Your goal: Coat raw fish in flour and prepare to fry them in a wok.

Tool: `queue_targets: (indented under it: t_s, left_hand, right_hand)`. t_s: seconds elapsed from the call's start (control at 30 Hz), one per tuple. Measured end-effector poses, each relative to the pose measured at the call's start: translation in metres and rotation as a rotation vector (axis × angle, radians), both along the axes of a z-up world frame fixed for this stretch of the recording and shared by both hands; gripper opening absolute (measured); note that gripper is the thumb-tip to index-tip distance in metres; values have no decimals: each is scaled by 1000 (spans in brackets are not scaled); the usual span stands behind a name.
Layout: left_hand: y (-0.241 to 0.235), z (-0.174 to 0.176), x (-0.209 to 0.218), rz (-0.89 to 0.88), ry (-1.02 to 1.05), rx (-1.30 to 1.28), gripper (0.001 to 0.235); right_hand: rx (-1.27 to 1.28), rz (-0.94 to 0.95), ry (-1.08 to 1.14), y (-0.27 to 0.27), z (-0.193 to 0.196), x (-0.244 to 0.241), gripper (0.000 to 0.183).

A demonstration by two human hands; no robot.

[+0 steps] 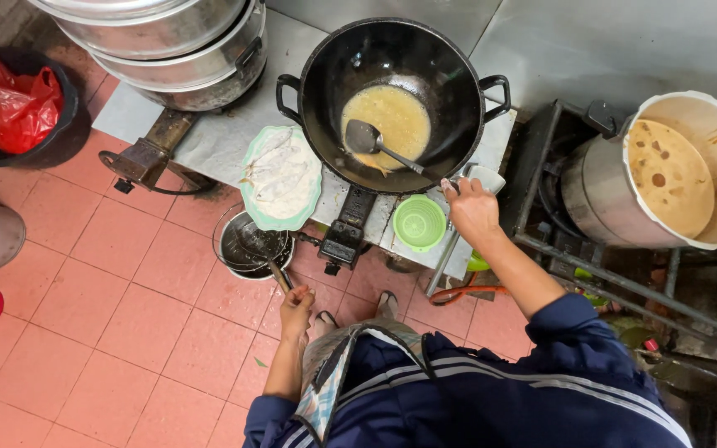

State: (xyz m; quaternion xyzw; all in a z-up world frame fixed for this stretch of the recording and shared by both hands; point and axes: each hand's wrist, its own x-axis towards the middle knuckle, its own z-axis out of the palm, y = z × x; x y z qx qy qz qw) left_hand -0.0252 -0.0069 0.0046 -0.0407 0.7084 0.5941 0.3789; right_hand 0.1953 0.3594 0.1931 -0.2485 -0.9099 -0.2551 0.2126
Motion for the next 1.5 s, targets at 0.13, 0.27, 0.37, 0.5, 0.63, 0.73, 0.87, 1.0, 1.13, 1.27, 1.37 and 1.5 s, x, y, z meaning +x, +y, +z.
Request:
queue_targets:
  t_s: [0.13, 0.27, 0.37, 0.5, 0.63, 0.73, 0.87, 1.0, 1.13, 1.27, 1.37, 1.5]
  left_hand:
    - [-6, 8, 3, 7, -8, -13, 37]
    - [-8, 6, 6, 5, 0, -48, 37]
    - [-7, 2, 8, 16, -16, -49, 36]
    - [-2, -1, 11, 13, -10, -62, 36]
    - [7, 5, 17, 3, -3, -80, 36]
    - [13, 7, 20, 3, -7, -85, 35]
    - [23, -6, 25, 11, -14, -69, 36]
    - [32, 5, 30, 21, -17, -59, 35]
    - [41, 15, 34, 35, -14, -51, 36]
    - [47, 3, 36, 31, -7, -46, 35]
    - [51, 5, 37, 29, 8, -39, 34]
    - [51, 7, 37, 37, 3, -41, 36]
  right_hand:
    - [10, -8, -4, 3, -11, -4, 13]
    - [37, -9, 20, 20, -28, -9, 10]
    - [76, -5, 37, 33, -36, -11, 6]
    - [92, -6, 60, 51, -40, -16, 8]
    - [93, -17, 66, 70, -44, -17, 7]
    - [62, -42, 61, 85, -41, -15, 14]
    - [28, -109, 81, 113, -30, -13, 26]
    - [65, -102, 89, 149, -41, -16, 19]
    - [188, -26, 121, 165, -41, -31, 12]
    - [206, 52, 134, 175, -46, -41, 9]
    - [209, 91, 101, 178, -45, -38, 8]
    - [215, 135, 74, 175, -34, -35, 10]
